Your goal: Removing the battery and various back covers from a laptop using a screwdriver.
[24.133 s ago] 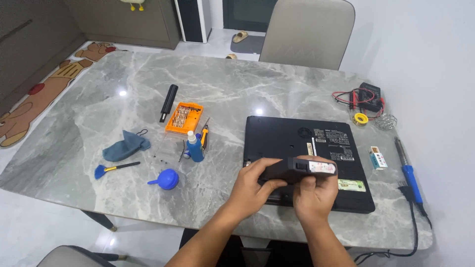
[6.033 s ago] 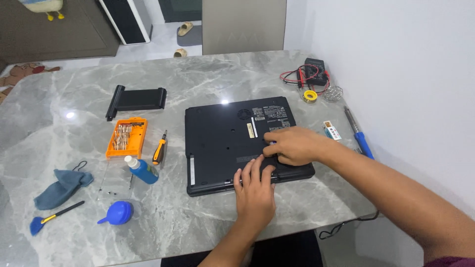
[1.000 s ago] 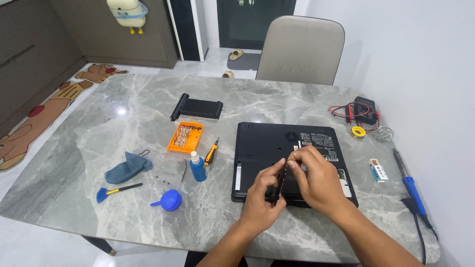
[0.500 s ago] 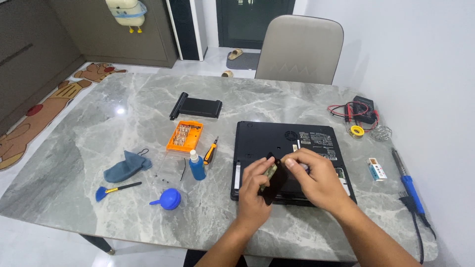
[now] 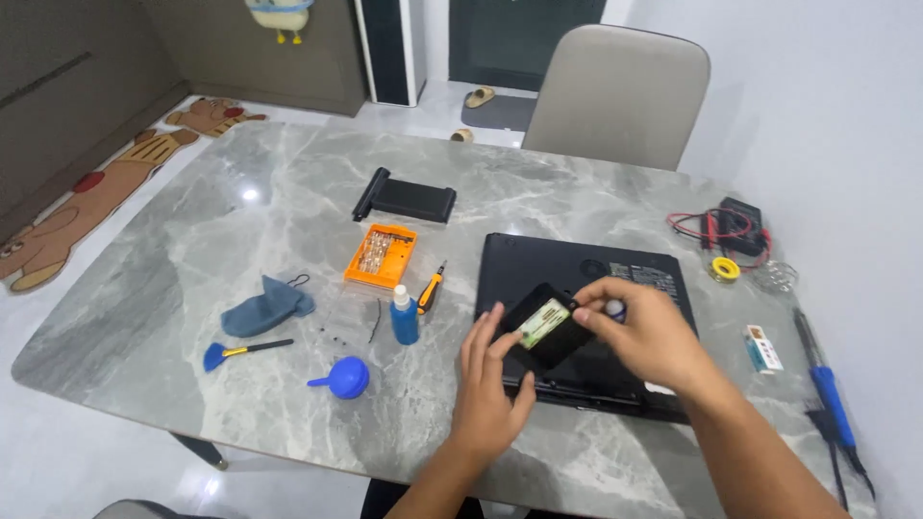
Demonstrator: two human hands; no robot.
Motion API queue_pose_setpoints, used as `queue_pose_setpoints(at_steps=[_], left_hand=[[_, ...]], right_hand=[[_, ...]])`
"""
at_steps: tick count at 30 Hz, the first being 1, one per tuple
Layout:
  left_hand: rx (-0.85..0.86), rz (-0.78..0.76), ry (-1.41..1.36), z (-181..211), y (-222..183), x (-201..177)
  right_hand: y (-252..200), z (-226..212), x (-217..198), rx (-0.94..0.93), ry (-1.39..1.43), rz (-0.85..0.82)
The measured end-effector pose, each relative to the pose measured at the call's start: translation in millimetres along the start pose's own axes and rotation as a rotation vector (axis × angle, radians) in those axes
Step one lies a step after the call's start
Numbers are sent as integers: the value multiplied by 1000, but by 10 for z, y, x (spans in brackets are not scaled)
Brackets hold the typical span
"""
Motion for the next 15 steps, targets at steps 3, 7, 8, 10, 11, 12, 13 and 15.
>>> queue_pose_setpoints(at_steps=[3,7,8,10,11,12,13,15], left_hand=[[-76,-173,-23,-162,-117,-27],[-155,-174,-36,-320,-233,-24],[-128,-192,-9,-323,-236,9],[-106,-206,21,-303,-210,10],[-72,-255,58,-257,-189,15],[-38,-305,93,-221,-178,20],[-43,-300,94,-226,-134,-30],[-142,-605,25,-280,-135,62]], right_hand=[[155,-114,-20,41,-20,-5],[465,-270,97,19,-113,-40],[578,-292,146,4,-93,-44],[820,-342,239,-15,-74,-55],[947,-391,283,-53,-77,-56],[1070,-438,338,-89,-80,-56],[1195,-486,400,-93,-82,-62],[1442,-582,548,-108,-159,-113]])
Point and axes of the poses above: each hand's wrist, its own y-axis towards the middle knuckle, its own x-axis out of the palm, z = x × y, the point moved 7 cm from there along y, towards the middle knuckle, and after that the axes turned 15 degrees about y, right-handed, at the moved point
